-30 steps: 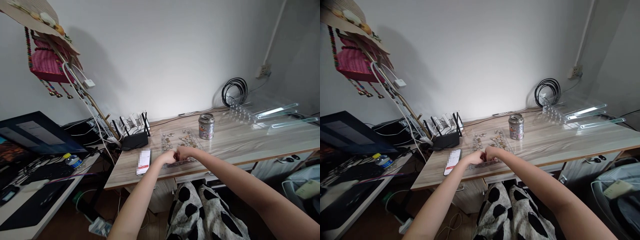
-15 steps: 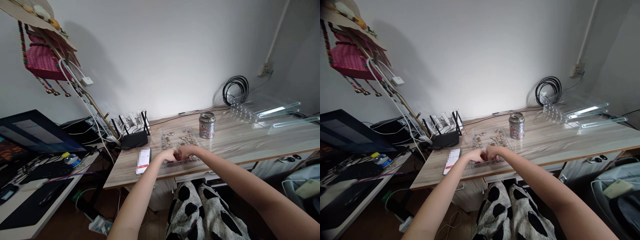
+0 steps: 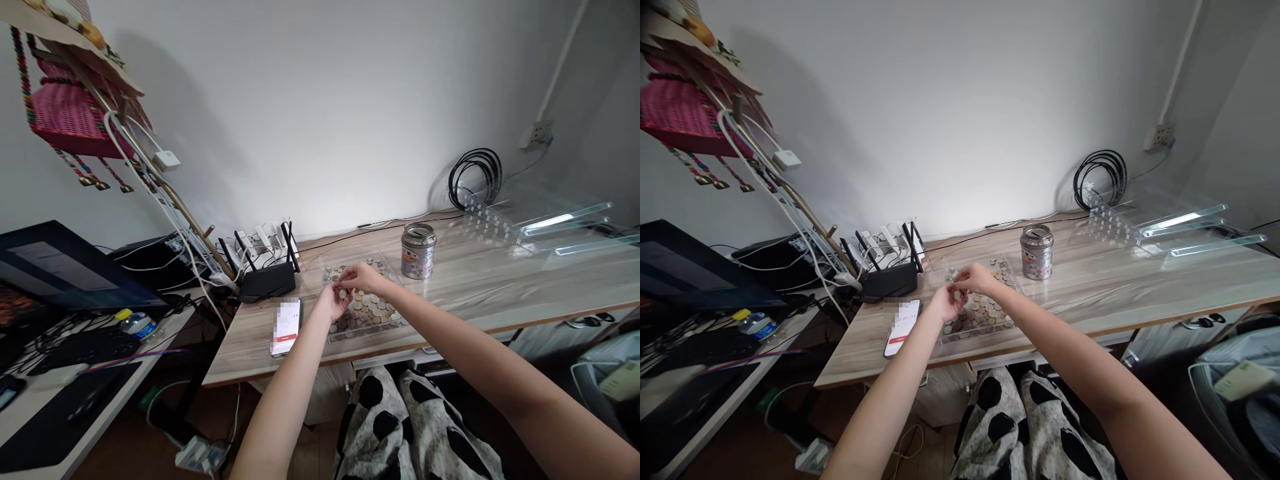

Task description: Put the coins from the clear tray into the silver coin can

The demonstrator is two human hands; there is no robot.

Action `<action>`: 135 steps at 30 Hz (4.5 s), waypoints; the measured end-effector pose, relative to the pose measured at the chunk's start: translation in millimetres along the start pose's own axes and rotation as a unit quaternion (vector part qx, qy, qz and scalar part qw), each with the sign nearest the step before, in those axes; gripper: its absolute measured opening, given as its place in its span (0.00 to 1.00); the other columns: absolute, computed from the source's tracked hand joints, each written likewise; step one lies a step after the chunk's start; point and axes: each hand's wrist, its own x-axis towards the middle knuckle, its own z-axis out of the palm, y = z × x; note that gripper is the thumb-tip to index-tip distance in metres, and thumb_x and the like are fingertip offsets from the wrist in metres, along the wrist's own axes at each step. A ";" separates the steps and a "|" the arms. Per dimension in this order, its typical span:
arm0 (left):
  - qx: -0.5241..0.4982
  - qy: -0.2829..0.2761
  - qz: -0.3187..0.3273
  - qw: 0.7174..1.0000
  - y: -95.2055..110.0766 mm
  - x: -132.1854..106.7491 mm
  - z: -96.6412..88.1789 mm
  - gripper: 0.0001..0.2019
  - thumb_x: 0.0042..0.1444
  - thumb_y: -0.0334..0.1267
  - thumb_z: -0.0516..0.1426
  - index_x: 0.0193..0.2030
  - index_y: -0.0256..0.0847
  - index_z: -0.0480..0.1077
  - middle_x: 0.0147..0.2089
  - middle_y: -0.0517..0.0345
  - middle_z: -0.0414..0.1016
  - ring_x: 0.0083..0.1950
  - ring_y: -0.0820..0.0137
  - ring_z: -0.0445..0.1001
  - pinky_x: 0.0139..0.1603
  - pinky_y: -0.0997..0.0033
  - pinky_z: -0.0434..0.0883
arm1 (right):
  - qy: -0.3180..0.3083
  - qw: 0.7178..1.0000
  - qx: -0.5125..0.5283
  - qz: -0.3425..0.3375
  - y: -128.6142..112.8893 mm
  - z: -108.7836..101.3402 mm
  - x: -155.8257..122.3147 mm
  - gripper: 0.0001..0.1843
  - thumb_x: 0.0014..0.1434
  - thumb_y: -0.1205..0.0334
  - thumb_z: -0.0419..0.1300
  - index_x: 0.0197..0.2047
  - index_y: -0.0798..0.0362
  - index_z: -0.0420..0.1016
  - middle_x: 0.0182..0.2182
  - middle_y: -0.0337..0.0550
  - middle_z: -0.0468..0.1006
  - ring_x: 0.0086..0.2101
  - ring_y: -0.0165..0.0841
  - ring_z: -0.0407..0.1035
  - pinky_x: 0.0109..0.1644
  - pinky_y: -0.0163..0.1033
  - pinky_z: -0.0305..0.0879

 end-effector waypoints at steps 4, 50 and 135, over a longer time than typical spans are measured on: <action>-0.059 -0.010 0.009 0.998 2.7 -1.4 -3.1 0.12 0.54 0.33 0.43 0.21 0.36 0.56 0.18 0.63 0.54 0.13 0.84 0.52 0.08 0.87 0.44 | 0.029 0.986 -0.164 0.005 1.7 12.5 0.0 0.16 0.53 0.61 0.47 0.39 0.55 0.71 0.34 0.44 0.75 0.34 0.30 0.67 0.35 0.31 0.59; -0.203 0.050 0.050 0.977 20.6 0.6 -6.6 0.09 0.51 0.29 0.44 0.27 0.31 0.64 0.24 0.46 0.69 0.30 0.66 0.72 0.30 0.65 0.72 | -0.163 0.986 0.037 0.024 8.8 -9.2 3.6 0.12 0.35 0.62 0.61 0.27 0.57 0.69 0.17 0.36 0.70 0.17 0.23 0.59 0.20 0.29 0.55; 0.155 -0.119 0.081 0.977 17.5 49.8 18.7 0.12 0.42 0.42 0.58 0.28 0.38 0.61 0.17 0.67 0.60 0.12 0.87 0.46 0.14 0.82 0.35 | 0.123 0.988 -0.092 -0.005 21.5 -64.4 2.7 0.14 0.49 0.55 0.53 0.33 0.52 0.76 0.28 0.42 0.76 0.28 0.30 0.67 0.30 0.31 0.60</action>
